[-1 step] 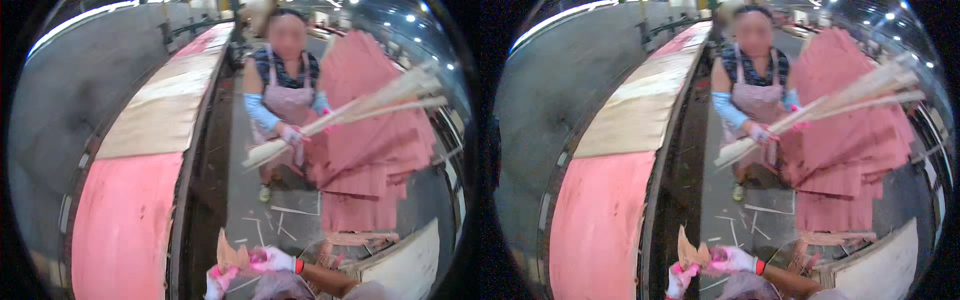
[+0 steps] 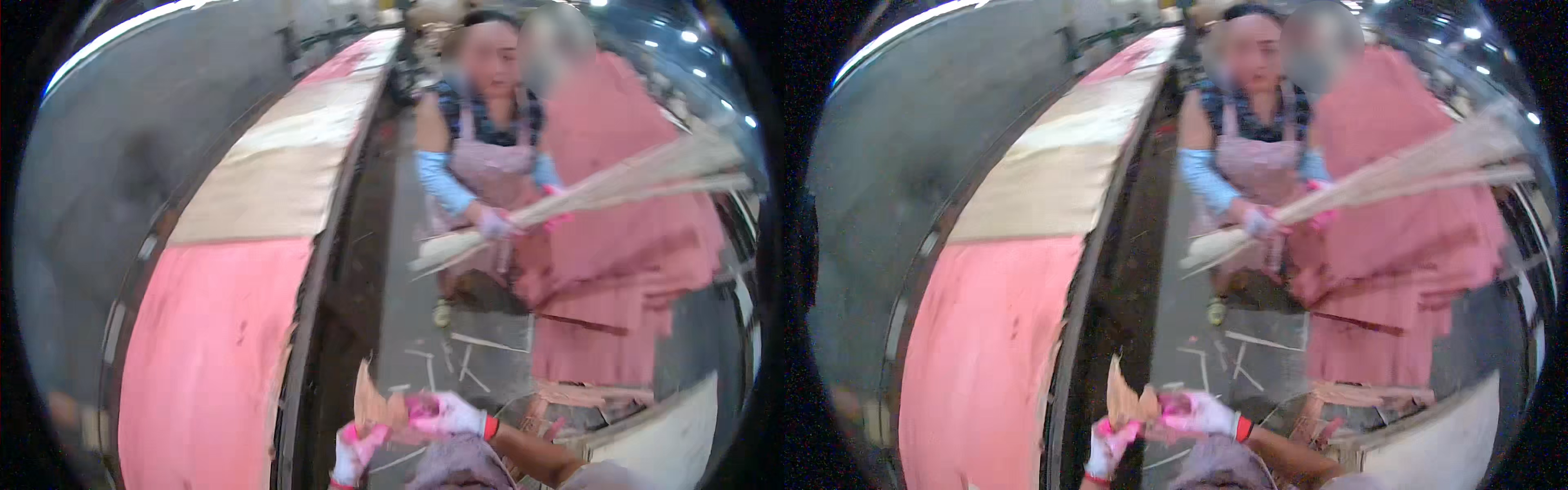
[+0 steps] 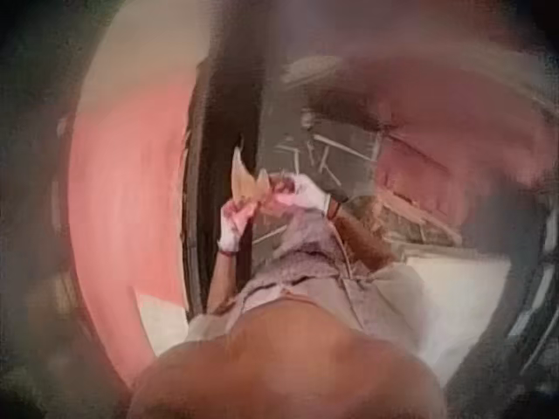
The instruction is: The person takes wood veneer sheets from a stack and lays them across a conveyor table, presses and trims the edges with a hand tool, and then places colored veneer sheets onto the line.
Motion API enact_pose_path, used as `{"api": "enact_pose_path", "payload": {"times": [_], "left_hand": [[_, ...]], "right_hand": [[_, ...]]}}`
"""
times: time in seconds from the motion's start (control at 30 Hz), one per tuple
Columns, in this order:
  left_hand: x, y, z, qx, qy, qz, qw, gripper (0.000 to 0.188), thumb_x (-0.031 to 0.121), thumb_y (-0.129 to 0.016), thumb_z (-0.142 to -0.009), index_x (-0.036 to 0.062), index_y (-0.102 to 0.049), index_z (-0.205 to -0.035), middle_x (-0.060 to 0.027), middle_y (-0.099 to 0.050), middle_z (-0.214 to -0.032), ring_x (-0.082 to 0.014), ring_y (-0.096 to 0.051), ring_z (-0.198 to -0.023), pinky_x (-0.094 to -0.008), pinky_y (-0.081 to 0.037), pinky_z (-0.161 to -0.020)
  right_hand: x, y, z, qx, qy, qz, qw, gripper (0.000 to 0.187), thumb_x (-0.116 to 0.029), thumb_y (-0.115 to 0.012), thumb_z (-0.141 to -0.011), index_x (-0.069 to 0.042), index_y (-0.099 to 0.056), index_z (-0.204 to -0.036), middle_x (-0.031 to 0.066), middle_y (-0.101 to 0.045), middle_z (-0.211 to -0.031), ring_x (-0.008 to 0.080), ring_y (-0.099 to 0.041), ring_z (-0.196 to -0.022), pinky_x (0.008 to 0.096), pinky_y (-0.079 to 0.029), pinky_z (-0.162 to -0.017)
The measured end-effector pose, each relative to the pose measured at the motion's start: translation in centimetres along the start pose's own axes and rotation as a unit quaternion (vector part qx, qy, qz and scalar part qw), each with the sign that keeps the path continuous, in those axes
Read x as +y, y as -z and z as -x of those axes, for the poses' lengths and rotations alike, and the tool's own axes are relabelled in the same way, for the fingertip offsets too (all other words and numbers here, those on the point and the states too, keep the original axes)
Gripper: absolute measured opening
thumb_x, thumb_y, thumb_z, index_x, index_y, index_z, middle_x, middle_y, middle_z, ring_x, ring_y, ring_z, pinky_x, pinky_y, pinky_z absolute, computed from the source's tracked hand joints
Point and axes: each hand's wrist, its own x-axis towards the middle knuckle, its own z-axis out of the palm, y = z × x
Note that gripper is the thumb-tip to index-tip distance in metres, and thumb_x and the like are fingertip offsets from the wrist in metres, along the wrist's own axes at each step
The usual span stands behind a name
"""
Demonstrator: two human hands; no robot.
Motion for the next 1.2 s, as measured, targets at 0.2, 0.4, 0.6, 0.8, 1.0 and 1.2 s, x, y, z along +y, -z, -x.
{"api": "enact_pose_path", "payload": {"times": [0.2,0.4,0.6,0.8,1.0,1.2], "left_hand": [[5.4,3.0,-5.0,0.092,-0.055,-0.078,0.991,0.022,0.008,-0.07,-0.081,0.0007,-0.065,-0.101,-0.0013,-0.067,-0.092,-0.0111,-0.062,-0.08,-0.0252,-0.05,-0.074],[7.1,7.8,-3.1,0.214,-0.043,0.042,0.975,0.011,0.011,-0.069,-0.083,0.0021,-0.065,-0.087,0.0007,-0.064,-0.079,-0.0075,-0.057,-0.067,-0.0225,-0.047,-0.062],[8.5,14.7,-5.6,0.283,-0.079,0.008,0.956,0.009,0.011,-0.069,-0.082,0.0028,-0.066,-0.085,0.0015,-0.063,-0.074,-0.0079,-0.057,-0.065,-0.0233,-0.045,-0.058],[9.4,20.6,-13.8,0.213,-0.106,-0.038,0.971,0.02,0.019,-0.073,-0.078,0.0033,-0.067,-0.088,0.0006,-0.065,-0.076,-0.0087,-0.058,-0.064,-0.026,-0.045,-0.054],[19.0,18.7,-21.2,0.13,-0.154,0.009,0.98,0.017,0.014,-0.068,-0.08,0.0021,-0.063,-0.091,0.0015,-0.062,-0.076,-0.0081,-0.057,-0.07,-0.0238,-0.046,-0.061],[21.9,15.6,-32.4,0.148,-0.266,0.063,0.951,0.026,0.012,-0.065,-0.081,-0.0007,-0.06,-0.103,-0.0013,-0.062,-0.084,-0.0109,-0.06,-0.078,-0.0228,-0.048,-0.068]], "right_hand": [[-3.7,-0.2,-13.5,-0.127,-0.015,0.329,0.936,0.033,-0.032,-0.073,-0.075,-0.005,-0.064,-0.092,0.0111,-0.067,-0.084,0.017,-0.063,-0.073,0.031,-0.05,-0.066],[-2.0,-7.1,-19.1,-0.255,0.047,0.267,0.928,0.04,-0.009,-0.071,-0.079,-0.002,-0.057,-0.116,0.0005,-0.062,-0.097,0.0082,-0.054,-0.081,0.0256,-0.046,-0.073],[-2.0,-13.5,-26.0,-0.309,-0.08,-0.017,0.948,0.045,-0.008,-0.068,-0.081,-0.002,-0.053,-0.123,-0.0018,-0.061,-0.097,0.0075,-0.052,-0.077,0.0253,-0.046,-0.071],[-9.2,-16.3,-31.9,-0.222,-0.041,0.477,0.85,0.024,-0.007,-0.065,-0.083,-0.001,-0.063,-0.107,-0.0021,-0.065,-0.086,0.0088,-0.057,-0.075,0.0273,-0.049,-0.068],[-11.2,-12.1,-38.1,-0.081,-0.138,0.094,0.983,0.021,-0.016,-0.069,-0.084,-0.003,-0.064,-0.099,-0.001,-0.065,-0.075,0.0058,-0.058,-0.061,0.0217,-0.048,-0.055],[-15.0,-4.8,-47.4,-0.063,-0.166,0.076,0.981,0.023,-0.022,-0.071,-0.081,-0.002,-0.065,-0.089,-0.0003,-0.061,-0.07,0.0077,-0.058,-0.057,0.0209,-0.043,-0.048]]}}
